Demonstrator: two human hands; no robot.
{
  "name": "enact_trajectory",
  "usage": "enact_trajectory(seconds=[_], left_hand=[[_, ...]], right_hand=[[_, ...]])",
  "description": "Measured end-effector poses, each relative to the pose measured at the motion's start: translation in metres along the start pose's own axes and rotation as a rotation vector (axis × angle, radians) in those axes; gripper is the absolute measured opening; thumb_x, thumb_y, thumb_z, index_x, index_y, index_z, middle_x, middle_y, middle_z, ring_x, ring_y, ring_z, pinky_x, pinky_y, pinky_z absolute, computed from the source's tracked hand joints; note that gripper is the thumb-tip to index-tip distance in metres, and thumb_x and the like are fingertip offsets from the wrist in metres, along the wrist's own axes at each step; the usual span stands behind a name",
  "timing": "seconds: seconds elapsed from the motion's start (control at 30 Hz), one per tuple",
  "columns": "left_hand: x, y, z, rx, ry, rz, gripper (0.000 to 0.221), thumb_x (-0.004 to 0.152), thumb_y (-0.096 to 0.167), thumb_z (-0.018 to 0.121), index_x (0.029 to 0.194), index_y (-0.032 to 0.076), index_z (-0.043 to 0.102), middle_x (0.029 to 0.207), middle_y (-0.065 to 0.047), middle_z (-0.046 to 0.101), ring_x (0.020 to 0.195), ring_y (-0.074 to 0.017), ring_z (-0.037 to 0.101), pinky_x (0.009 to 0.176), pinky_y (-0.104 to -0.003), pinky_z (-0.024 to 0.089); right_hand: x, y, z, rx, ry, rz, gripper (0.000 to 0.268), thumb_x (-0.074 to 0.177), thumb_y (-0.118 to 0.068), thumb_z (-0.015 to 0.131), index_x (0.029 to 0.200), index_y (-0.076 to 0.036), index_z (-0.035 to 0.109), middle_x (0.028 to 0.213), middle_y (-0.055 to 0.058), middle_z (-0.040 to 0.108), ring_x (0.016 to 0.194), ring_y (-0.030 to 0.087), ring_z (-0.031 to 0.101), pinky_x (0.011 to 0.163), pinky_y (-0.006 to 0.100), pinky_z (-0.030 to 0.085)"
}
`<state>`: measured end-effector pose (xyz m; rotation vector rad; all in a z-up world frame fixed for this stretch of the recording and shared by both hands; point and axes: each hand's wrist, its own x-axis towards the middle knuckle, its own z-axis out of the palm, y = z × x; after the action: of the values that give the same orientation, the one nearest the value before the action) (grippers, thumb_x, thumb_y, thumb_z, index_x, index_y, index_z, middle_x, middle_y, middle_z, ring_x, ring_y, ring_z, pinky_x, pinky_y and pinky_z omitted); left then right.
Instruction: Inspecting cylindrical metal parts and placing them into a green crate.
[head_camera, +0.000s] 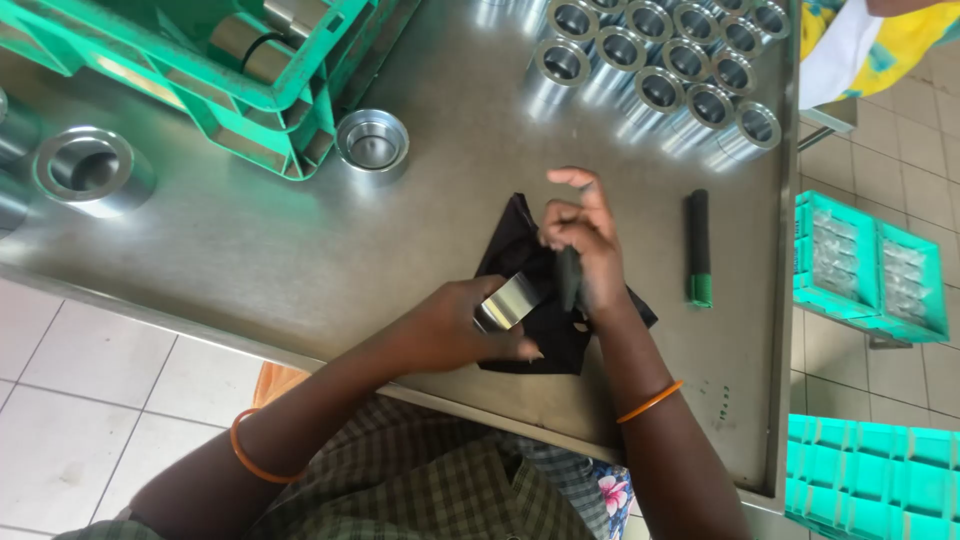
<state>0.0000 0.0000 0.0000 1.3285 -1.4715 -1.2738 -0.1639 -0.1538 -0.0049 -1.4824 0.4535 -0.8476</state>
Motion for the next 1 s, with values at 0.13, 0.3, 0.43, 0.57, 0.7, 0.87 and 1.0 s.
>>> enact_trajectory(seconds=[0.13, 0.3, 0.43, 0.57, 0.7, 0.87, 1.0], left_hand=[[0.016, -0.014, 0.01, 0.118, -0.01, 0.119, 0.063, 0.073, 0.041, 0.086, 0.112, -0.002, 0.064, 0.091, -0.017, 0.074, 0.081, -0.0218, 0.073, 0.073, -0.035, 0.056], [0.036, -0.005, 0.01, 0.272, -0.186, -0.107, 0.047, 0.087, 0.035, 0.075, 0.109, -0.006, 0.066, 0.089, -0.02, 0.075, 0.083, -0.0286, 0.076, 0.078, -0.04, 0.059], [0.036, -0.047, 0.025, 0.121, -0.017, 0.38, 0.04, 0.091, 0.025, 0.074, 0.121, 0.0, 0.069, 0.113, -0.016, 0.074, 0.107, -0.0265, 0.071, 0.088, -0.038, 0.056], [0.028, -0.025, 0.018, 0.06, 0.018, 0.125, 0.046, 0.084, 0.025, 0.079, 0.12, 0.002, 0.064, 0.113, -0.014, 0.072, 0.106, -0.0259, 0.071, 0.089, -0.039, 0.056], [0.026, -0.013, 0.016, 0.028, -0.021, 0.088, 0.045, 0.08, 0.026, 0.076, 0.119, 0.006, 0.065, 0.106, -0.012, 0.076, 0.097, -0.0247, 0.076, 0.086, -0.037, 0.06], [0.033, -0.026, 0.023, 0.048, 0.013, -0.001, 0.045, 0.081, 0.027, 0.079, 0.116, 0.003, 0.065, 0.105, -0.014, 0.075, 0.098, -0.0257, 0.074, 0.086, -0.039, 0.058], [0.033, -0.048, 0.03, 0.04, 0.137, 0.244, 0.053, 0.082, 0.024, 0.082, 0.125, 0.0, 0.061, 0.116, -0.017, 0.068, 0.106, -0.027, 0.067, 0.087, -0.041, 0.054]], right_hand=[[0.002, 0.008, 0.005, -0.172, -0.22, 0.039, 0.046, 0.089, -0.008, 0.046, 0.133, -0.004, 0.061, 0.061, -0.002, 0.04, 0.056, 0.009, 0.037, 0.056, 0.025, 0.032], [0.016, -0.029, 0.035, -0.614, -0.379, -0.011, 0.047, 0.101, -0.017, 0.048, 0.147, -0.012, 0.055, 0.075, 0.002, 0.045, 0.069, 0.014, 0.046, 0.069, 0.032, 0.045], [0.01, -0.056, 0.082, -0.963, -0.438, -0.529, 0.036, 0.111, -0.034, 0.053, 0.142, -0.015, 0.053, 0.117, 0.008, 0.071, 0.097, 0.021, 0.069, 0.085, 0.034, 0.051], [0.02, -0.053, 0.068, -0.686, -0.484, -0.184, 0.045, 0.108, -0.041, 0.053, 0.143, -0.014, 0.057, 0.089, 0.003, 0.051, 0.08, 0.015, 0.053, 0.078, 0.032, 0.047], [0.02, 0.008, 0.011, -0.378, -0.354, 0.036, 0.044, 0.114, -0.044, 0.044, 0.142, -0.016, 0.063, 0.08, 0.002, 0.042, 0.075, 0.015, 0.042, 0.078, 0.032, 0.045], [0.012, -0.037, 0.063, -0.721, -0.41, -0.271, 0.048, 0.111, -0.048, 0.046, 0.14, -0.014, 0.062, 0.098, 0.003, 0.059, 0.09, 0.018, 0.057, 0.084, 0.033, 0.05], [0.015, -0.056, 0.073, -0.837, -0.476, -0.212, 0.047, 0.108, -0.046, 0.046, 0.136, -0.013, 0.063, 0.109, 0.006, 0.07, 0.093, 0.017, 0.068, 0.084, 0.033, 0.055]])
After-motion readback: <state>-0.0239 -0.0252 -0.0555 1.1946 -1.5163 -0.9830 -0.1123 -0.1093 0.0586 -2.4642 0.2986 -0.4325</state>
